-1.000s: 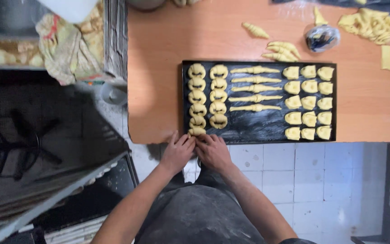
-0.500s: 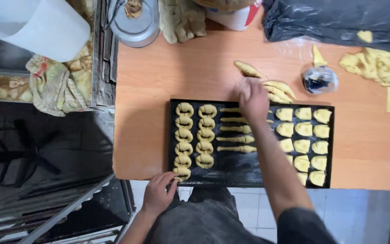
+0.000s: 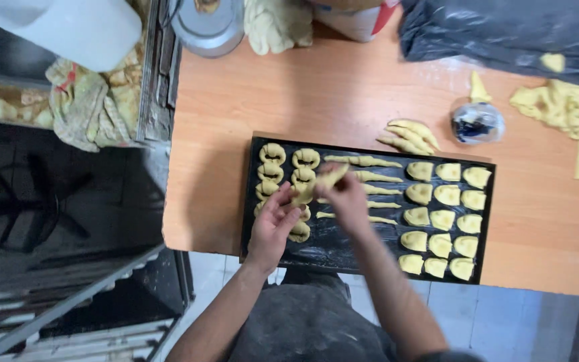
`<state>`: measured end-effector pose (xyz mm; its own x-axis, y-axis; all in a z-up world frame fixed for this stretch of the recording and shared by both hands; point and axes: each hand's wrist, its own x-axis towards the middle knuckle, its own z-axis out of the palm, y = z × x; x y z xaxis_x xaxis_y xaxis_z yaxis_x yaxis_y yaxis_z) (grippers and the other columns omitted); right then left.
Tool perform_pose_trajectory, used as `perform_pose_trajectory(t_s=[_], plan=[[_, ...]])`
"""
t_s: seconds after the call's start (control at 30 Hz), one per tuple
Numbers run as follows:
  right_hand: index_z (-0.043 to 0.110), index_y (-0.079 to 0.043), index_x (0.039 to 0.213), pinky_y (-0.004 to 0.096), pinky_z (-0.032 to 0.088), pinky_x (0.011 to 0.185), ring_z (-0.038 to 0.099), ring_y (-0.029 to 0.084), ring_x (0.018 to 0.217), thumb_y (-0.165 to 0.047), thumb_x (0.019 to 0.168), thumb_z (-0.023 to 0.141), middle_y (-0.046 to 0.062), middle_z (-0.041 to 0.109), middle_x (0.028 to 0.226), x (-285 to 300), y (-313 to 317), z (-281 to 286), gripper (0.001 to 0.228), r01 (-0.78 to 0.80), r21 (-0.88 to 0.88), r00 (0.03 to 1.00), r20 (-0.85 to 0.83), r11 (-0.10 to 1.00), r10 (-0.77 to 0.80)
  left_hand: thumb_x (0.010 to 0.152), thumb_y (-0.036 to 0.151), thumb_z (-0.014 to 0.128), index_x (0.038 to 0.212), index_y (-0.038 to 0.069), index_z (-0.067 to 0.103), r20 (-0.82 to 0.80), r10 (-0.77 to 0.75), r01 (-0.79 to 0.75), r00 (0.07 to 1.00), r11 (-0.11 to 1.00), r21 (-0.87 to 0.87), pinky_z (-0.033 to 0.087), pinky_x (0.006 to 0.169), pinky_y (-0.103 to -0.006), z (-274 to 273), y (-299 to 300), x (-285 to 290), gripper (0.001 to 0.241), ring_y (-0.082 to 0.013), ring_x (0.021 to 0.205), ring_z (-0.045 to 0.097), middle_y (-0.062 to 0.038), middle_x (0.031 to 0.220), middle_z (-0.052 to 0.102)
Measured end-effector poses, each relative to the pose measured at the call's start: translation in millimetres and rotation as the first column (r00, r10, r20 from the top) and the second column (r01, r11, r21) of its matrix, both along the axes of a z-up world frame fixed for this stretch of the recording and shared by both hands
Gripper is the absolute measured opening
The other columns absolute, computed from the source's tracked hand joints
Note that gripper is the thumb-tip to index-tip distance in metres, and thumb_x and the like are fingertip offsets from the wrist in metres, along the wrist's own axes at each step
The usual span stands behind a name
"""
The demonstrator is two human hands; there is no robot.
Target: Rolling pieces of dough into croissant shapes and arranging them onto a baking tray.
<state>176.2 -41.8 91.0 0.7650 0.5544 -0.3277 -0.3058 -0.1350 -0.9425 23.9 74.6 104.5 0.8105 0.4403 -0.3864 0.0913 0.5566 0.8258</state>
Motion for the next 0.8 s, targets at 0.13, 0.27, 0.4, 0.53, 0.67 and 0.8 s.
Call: perform_pose_trajectory(t_s=[0.13,0.27,0.4,0.53,0.67,0.8], plan=[[0.058,-0.003,0.131,0.032,0.059,0.077,0.069,0.019,0.084,-0.023,0.101,0.063,0.010,0.070,0.106,-80.6,-31.6,13.1,0.036,0.280,0.192,0.951,-0.190,0.941,-0.244,0.101,0.007,0.065,0.134,-0.003,0.063,0.019,0.071,-0.070,0.997,0.997,-0.040,0.054,0.093,-0.0302,0.3,-11.4,-19.8,0.035,-0.0167,0.103,0.065,-0.009,0.117,0.069],[0.056,-0.003,0.139,0.031,0.057,0.074,0.070,0.017,0.090,-0.027,0.104,0.050,0.007,0.069,0.110,-139.3,-59.9,36.4,0.042,0.445,0.387,0.874,-0.387,0.808,-0.295,0.096,0.002,0.069,0.132,-0.001,0.061,0.222,0.079,-0.028,0.972,0.974,-0.223,0.054,0.099,-0.0294,30.5,-18.2,-59.4,0.038,-0.0140,0.110,0.065,-0.008,0.121,0.067],[0.056,-0.003,0.148,0.029,0.053,0.073,0.066,0.016,0.084,-0.021,0.111,0.055,0.014,0.064,0.099,-176.1,-82.1,17.0,0.041,0.461,0.472,0.886,-0.207,0.752,-0.414,0.090,0.006,0.071,0.127,0.002,0.063,0.304,0.114,-0.003,0.946,0.939,-0.343,0.056,0.099,-0.0303,26.3,-33.6,-91.6,0.038,-0.0139,0.109,0.069,-0.008,0.125,0.069],[0.059,-0.003,0.136,0.024,0.051,0.070,0.065,0.011,0.081,-0.020,0.106,0.054,0.004,0.074,0.117,-199.0,-88.0,70.0,0.035,0.631,0.540,0.776,-0.452,0.557,-0.441,0.104,0.007,0.071,0.131,-0.001,0.067,0.393,0.102,0.092,0.914,0.891,-0.445,0.056,0.091,-0.0284,7.4,-32.1,-116.1,0.028,-0.0160,0.100,0.067,-0.010,0.116,0.067],[0.068,-0.003,0.122,0.032,0.058,0.076,0.071,0.020,0.089,-0.014,0.109,0.058,0.012,0.074,0.115,-192.7,-143.1,55.7,0.020,0.182,0.805,0.938,-0.315,0.564,0.146,0.109,0.012,0.069,0.120,0.004,0.072,0.668,-0.046,0.467,0.742,0.751,-0.467,0.056,0.065,-0.0228,13.1,-3.7,-139.6,0.014,-0.0129,0.086,0.071,-0.011,0.127,0.077],[0.078,-0.005,0.111,0.035,0.063,0.085,0.078,0.023,0.094,-0.018,0.102,0.068,0.014,0.082,0.105,-168.9,-143.4,79.7,0.019,-0.659,-0.337,0.703,0.043,0.673,0.710,0.099,0.013,0.071,0.112,0.003,0.073,-0.025,-0.925,0.916,0.380,0.372,0.153,0.064,0.079,-0.0313,41.9,20.7,-129.3,0.016,-0.0210,0.091,0.077,-0.014,0.102,0.077]])
